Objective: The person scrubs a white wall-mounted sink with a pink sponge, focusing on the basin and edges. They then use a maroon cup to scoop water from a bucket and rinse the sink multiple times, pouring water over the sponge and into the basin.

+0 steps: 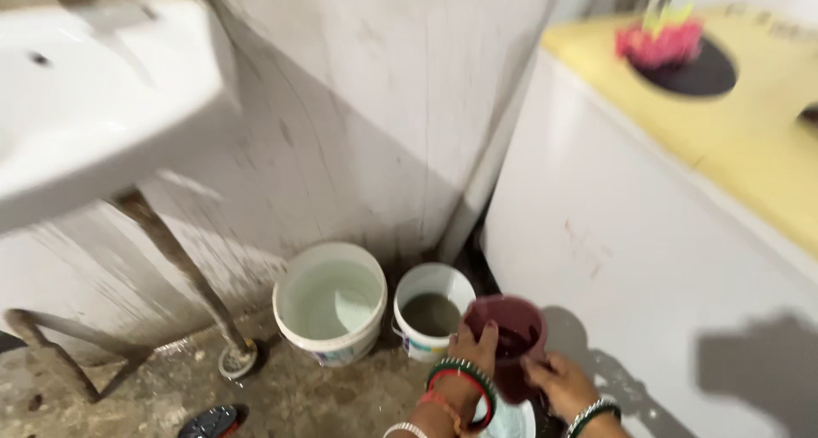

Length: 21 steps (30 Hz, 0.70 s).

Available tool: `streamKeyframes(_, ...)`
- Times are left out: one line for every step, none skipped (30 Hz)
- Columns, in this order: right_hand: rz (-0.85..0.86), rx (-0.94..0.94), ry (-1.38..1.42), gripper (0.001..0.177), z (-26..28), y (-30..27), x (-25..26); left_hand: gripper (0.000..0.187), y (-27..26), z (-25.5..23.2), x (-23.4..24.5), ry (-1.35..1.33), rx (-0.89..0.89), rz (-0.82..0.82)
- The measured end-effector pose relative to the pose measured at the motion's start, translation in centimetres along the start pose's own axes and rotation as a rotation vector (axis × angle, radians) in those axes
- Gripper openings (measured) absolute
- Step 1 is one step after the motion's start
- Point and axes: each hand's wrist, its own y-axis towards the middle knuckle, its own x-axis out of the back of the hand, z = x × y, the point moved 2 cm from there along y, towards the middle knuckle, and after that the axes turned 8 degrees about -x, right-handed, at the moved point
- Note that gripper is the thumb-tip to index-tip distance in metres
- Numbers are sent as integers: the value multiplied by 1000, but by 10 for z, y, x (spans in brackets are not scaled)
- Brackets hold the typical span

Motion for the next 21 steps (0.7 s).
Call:
streamKeyframes(0, 62, 35, 48, 45, -34, 14, 89, -2, -35, 13, -54, -30, -69)
streamKeyframes(-1, 127, 68, 48, 95, -64, 28, 93, -4, -72, 28, -112, -63, -139)
streamKeyframes(23, 205, 61, 48, 143, -92, 41, 89, -5, -110, 45, -160, -152, -211)
streamKeyframes(52, 281, 49, 47, 187, -120, 51, 85, -8, -145, 64, -209, -235, -287)
streamKeyframes(-48, 372, -69, 45, 230, -146, 61, 81, -14, -179, 85, -315, -397, -375)
streamKeyframes(-148, 464, -185, 46, 270, -170, 70, 76, -22, -211, 109, -418, -557, -467)
streamKeyframes(-170, 505, -171, 43, 305, -193, 79, 73, -27, -247, 132, -551, -625, -444)
streamKeyframes(-186, 543, -154, 40, 338, -214, 82, 69, -36, -277, 160, -678, -691, -418)
streamKeyframes(-138, 549, -78, 39, 370, -233, 82, 71, -49, -300, 186, -704, -647, -404)
streamKeyframes(-93, 555, 0, 39, 400, -250, 83, 74, -62, -324, 209, -731, -609, -385)
streamKeyframes(-93, 583, -3, 40, 428, -265, 81, 77, -75, -344, 233, -757, -571, -366)
streamKeyframes(-91, 608, -6, 40, 454, -279, 77, 81, -88, -360, 258, -747, -576, -380)
streamKeyframes(-90, 633, -9, 41, 480, -291, 72, 85, -100, -375, 280, -737, -581, -395)
streamKeyframes(-89, 673, -1, 39, 504, -303, 65, 90, -110, -384, 302, -727, -580, -406)
streamKeyframes(-88, 713, 7, 37, 528, -313, 55, 91, -118, -393, 324, -719, -547, -415)
streamKeyframes(-86, 752, 20, 35, 548, -323, 43, 91, -122, -400, 346, -708, -515, -423)
streamKeyframes(-68, 790, 1, 36, 565, -331, 29, 92, -125, -403, 368, -697, -483, -431)
streamKeyframes(-54, 830, -15, 36, 582, -338, 15, 93, -125, -405, 389, -707, -502, -454)
streamKeyframes(-41, 870, -32, 37, 600, -346, 1, 93, -123, -406, 411, -717, -521, -478)
streamKeyframes(-59, 879, -65, 38, 616, -353, -14, 94, -119, -407, 430, -730, -536, -498)
streamKeyframes(-77, 888, -97, 40, 631, -360, -31, 92, -111, -405, 452, -729, -525, -505)
